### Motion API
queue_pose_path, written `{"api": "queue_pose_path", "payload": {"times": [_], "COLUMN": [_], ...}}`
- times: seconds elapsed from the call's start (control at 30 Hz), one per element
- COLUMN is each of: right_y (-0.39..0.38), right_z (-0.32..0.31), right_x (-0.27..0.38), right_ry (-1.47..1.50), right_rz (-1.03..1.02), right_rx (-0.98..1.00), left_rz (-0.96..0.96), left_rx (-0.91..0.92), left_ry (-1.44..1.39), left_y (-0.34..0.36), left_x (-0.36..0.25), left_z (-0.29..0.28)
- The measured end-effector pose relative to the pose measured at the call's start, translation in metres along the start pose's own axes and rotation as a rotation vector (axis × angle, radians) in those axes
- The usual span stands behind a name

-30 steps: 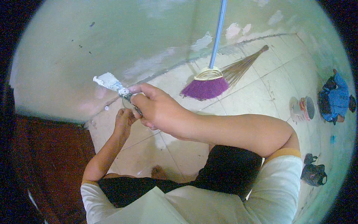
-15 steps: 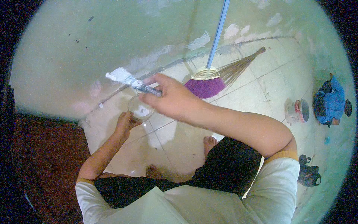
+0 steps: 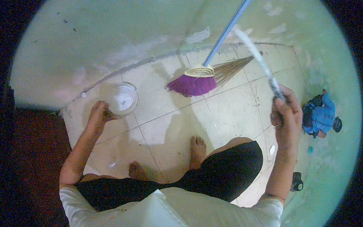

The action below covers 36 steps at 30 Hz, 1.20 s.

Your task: The person patches a wall by applying white putty from a bowl using a scraper.

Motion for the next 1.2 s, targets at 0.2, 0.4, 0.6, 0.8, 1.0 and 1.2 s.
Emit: {"api": "queue_pose_path", "payload": {"times": [0.2, 0.4, 0.6, 0.8, 1.0, 1.2], "right_y": [0.088, 0.235, 0.335, 0.343, 0.348, 0.374], "right_z": [-0.043, 0.015, 0.087, 0.134, 0.146, 0.155], "right_x": [-0.045, -0.078, -0.142, -0.167, -0.177, -0.187], "right_ry": [-0.178, -0.542, -0.939, -0.96, -0.854, -0.889], "right_rz": [0.087, 0.077, -0.253, -0.251, -0.284, -0.324], "right_rx": [-0.13, 0.068, 0.363, 0.355, 0.366, 0.314], "left_rz": [0.059, 0.071, 0.16, 0.08, 0.044, 0.048], "left_rx": [-0.01, -0.11, -0.247, -0.359, -0.304, -0.258], "left_ry": [0.009, 0.017, -0.189, -0.196, -0.179, -0.193], "left_y": [-0.016, -0.064, -0.103, -0.095, -0.078, -0.074], "left_x": [-0.055, -0.117, -0.117, -0.095, -0.076, -0.074], "left_z": [0.012, 0.043, 0.075, 0.097, 0.095, 0.089]}}
Point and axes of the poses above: each hand's wrist, its own y-axis towards the middle knuckle, its own z-axis out of the palm, x = y × z, the point moved 1 cm from there along y, towards the middle knuckle, and after that the axes turned 9 degrees about z, right-handed, at the moved point
